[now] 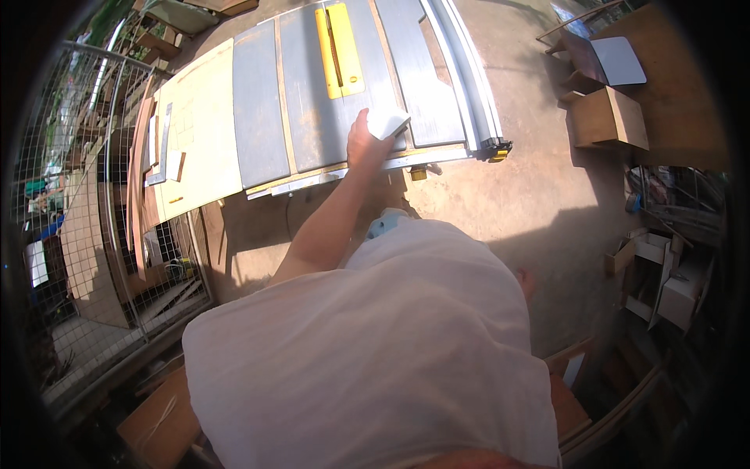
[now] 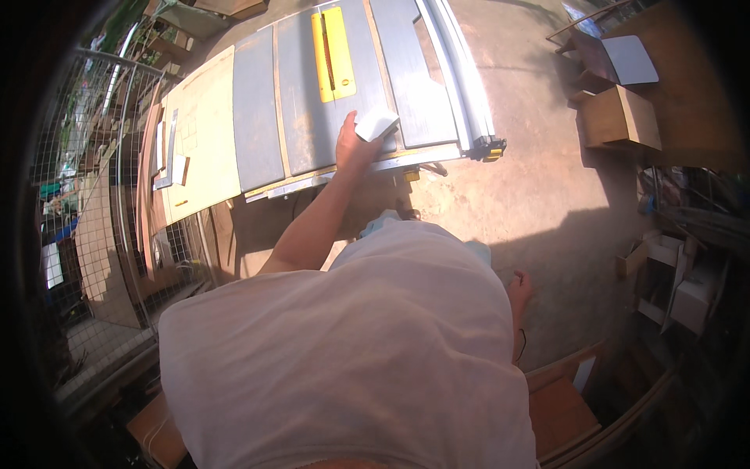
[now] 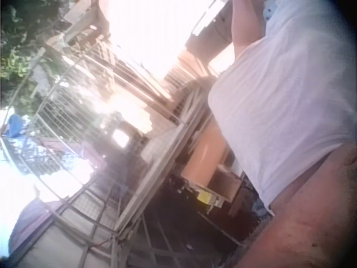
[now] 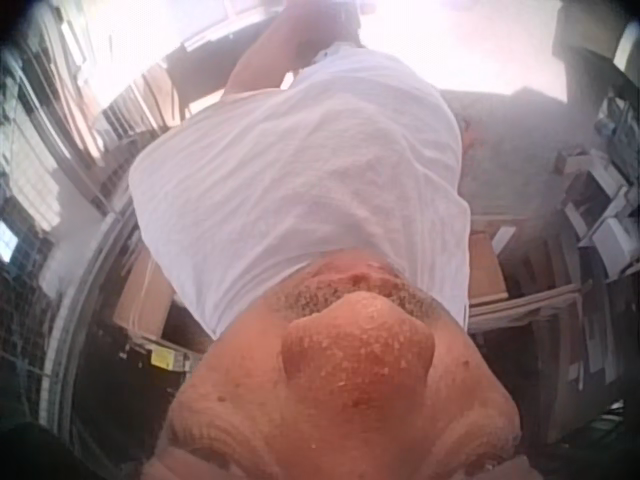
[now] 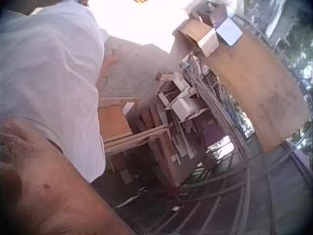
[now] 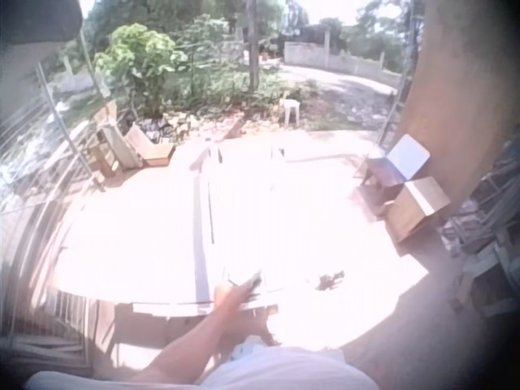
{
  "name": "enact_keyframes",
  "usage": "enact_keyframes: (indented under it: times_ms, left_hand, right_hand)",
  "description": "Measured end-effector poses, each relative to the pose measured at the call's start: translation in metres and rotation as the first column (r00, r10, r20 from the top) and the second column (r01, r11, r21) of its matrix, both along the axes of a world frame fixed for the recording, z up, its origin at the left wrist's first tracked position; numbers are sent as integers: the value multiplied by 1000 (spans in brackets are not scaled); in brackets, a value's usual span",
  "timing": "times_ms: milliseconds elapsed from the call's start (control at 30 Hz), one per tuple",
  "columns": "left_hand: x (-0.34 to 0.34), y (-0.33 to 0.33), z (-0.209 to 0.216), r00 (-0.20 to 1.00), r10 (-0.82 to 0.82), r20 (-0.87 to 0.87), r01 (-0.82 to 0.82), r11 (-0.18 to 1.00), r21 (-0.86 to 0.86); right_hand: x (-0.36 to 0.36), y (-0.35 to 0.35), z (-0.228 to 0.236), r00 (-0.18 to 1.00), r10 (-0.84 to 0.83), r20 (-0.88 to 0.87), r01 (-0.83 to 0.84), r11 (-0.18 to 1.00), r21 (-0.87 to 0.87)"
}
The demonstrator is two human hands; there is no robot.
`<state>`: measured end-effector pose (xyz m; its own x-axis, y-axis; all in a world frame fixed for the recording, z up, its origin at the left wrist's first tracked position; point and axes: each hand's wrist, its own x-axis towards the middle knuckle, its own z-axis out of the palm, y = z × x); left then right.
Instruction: The person assembles a curved wooden structure by fitting thin wooden strips into a frame. They repeatedly pick up strips, align them, and insert them into the curved edge, occasionally moving to a table saw to cut additional pieces. The workspace contains scattered wood pieces and tools.
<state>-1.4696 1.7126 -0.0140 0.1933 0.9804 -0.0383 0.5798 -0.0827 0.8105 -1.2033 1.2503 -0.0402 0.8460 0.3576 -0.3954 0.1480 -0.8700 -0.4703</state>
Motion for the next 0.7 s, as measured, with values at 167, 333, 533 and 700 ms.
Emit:
enact_keyframes:
  times_ms: [167,333,533,700]
  left_hand:
    - [8,5,55,591,433,680,359,613,-703]
    - [9,-8,82,408,536,739,617,436,-656]
    - [17,-15,97,406,521,751,634,431,-642]
    - [14,-10,81,438,485,757,663,394,-636]
  right_hand:
    - [-2,-68,-91,999,-35,41,34,999,40]
    - [-20,-47,-55,999,-46,6,46,998,-32]
    - [-28,-19,-6,997,-69,-43,71,997,35]
    - [-22,-21,-18,997,-73,-10,73,989,126]
